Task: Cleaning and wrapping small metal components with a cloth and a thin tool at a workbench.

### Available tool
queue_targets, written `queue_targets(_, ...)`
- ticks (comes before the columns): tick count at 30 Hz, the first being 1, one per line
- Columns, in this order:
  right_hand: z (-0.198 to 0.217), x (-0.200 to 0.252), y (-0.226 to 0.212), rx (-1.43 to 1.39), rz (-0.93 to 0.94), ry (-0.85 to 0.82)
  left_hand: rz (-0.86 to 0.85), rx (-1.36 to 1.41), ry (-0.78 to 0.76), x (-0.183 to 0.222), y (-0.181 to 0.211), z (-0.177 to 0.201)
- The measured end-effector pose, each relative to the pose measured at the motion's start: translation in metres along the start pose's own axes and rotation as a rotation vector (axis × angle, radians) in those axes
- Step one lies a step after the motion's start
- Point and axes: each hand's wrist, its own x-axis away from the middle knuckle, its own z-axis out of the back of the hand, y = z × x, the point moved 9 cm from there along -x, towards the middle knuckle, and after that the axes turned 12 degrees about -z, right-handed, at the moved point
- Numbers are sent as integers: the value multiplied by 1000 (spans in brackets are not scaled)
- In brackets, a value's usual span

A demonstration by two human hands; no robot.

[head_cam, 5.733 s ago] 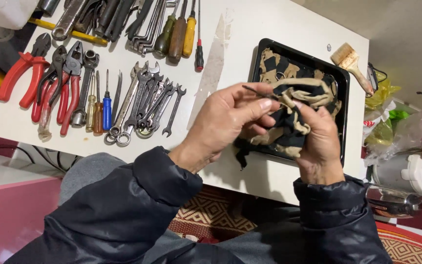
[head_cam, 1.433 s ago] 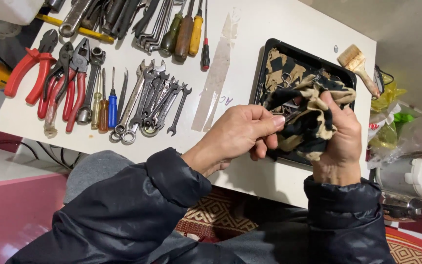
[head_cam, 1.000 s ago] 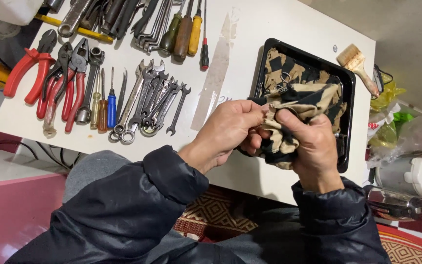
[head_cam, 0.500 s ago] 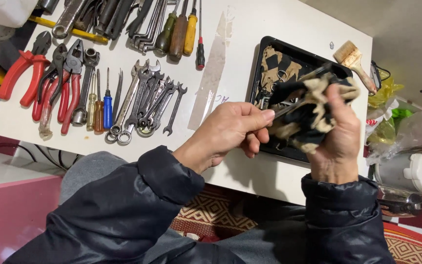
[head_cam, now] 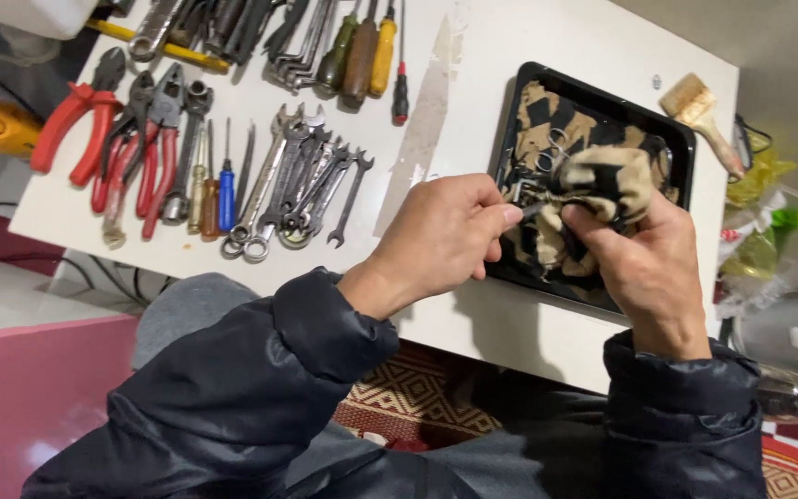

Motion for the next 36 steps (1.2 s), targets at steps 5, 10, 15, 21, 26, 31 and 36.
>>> queue_targets(5,-10,12,-20,63,106,-60,-234,-375,-64,-8,-11,5)
queue_targets(10,-17,10,-7,-284,34,-98,-143,-412,-231,5,-21,6)
queue_targets(15,-40,14,4,-310,-319,-72,136,-595,-279,22,-46,27)
queue_targets(21,-96,21,11,419,-314,-248,462,-894,-65,29,-71,101)
queue_targets(26,-154,10,61,703,347,-108,164,-1008,98,19,-97,124)
queue_targets(31,-169,26,51,846,625,124,172,-1084,121,13,-107,124)
queue_targets(36,-168,46,33,895,807,223,148,-1196,102,10,-105,115)
